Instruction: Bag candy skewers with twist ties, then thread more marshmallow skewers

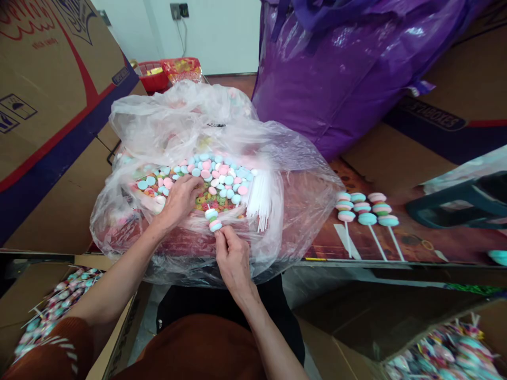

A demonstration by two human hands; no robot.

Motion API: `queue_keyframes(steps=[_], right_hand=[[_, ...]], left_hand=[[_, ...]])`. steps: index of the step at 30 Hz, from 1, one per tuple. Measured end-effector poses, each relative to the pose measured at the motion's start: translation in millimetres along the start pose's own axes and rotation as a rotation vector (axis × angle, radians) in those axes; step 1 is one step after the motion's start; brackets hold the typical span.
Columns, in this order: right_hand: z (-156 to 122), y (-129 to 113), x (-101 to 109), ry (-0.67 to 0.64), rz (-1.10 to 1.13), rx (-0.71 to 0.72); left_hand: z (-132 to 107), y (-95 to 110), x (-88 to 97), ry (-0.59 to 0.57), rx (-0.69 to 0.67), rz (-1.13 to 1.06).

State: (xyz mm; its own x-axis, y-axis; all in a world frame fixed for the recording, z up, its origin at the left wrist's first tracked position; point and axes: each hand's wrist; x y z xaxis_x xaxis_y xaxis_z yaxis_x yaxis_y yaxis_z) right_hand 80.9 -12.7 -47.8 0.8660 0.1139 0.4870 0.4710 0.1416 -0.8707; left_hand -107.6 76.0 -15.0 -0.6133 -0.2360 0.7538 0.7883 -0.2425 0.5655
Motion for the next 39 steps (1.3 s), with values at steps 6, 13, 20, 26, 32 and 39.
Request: queue_keyframes(steps=[6,13,20,26,32,39], right_hand=[[-1.1,3.7,-1.7,0.017,0.033,0.006],[-0.8,0.9,-1.2,0.017,0.075,0.024],[-1.9,-11.8,3.3,-0.018,0.164,0.042],[-0.6,-8.7,4.0,-0.020,0.127,0.042],[0.1,-1.2,3.8,-0.024,0.030,0.052],[1.2,-2.0,4.1,-0.058,-0.015,0.113]], left_hand=[[-5.9,-4.0,-0.9,-0.045,-0.012,0.038],[-14.3,0.1,4.6,0.071,0.018,-0.293],[-30.4,12.1,8.4,0.155,0.322,-1.018],[-38.4,19.7,9.5,0.118,0.445,-1.151],[-42.8,21.2,6.2,0.128,0.432,-1.162],[-40.8,22.0,1.6,0.122,0.591,-1.324]])
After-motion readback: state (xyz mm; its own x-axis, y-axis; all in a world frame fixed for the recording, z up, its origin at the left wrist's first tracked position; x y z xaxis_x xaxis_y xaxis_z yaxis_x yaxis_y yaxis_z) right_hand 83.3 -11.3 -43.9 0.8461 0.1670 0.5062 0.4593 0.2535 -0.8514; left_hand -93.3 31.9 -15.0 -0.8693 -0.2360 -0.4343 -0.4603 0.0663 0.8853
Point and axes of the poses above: each hand's wrist, its own z-axis towards the middle knuckle, its own x-axis out of the back of the hand, y = z × x, and after that the axes turned 10 degrees about -z, right-handed
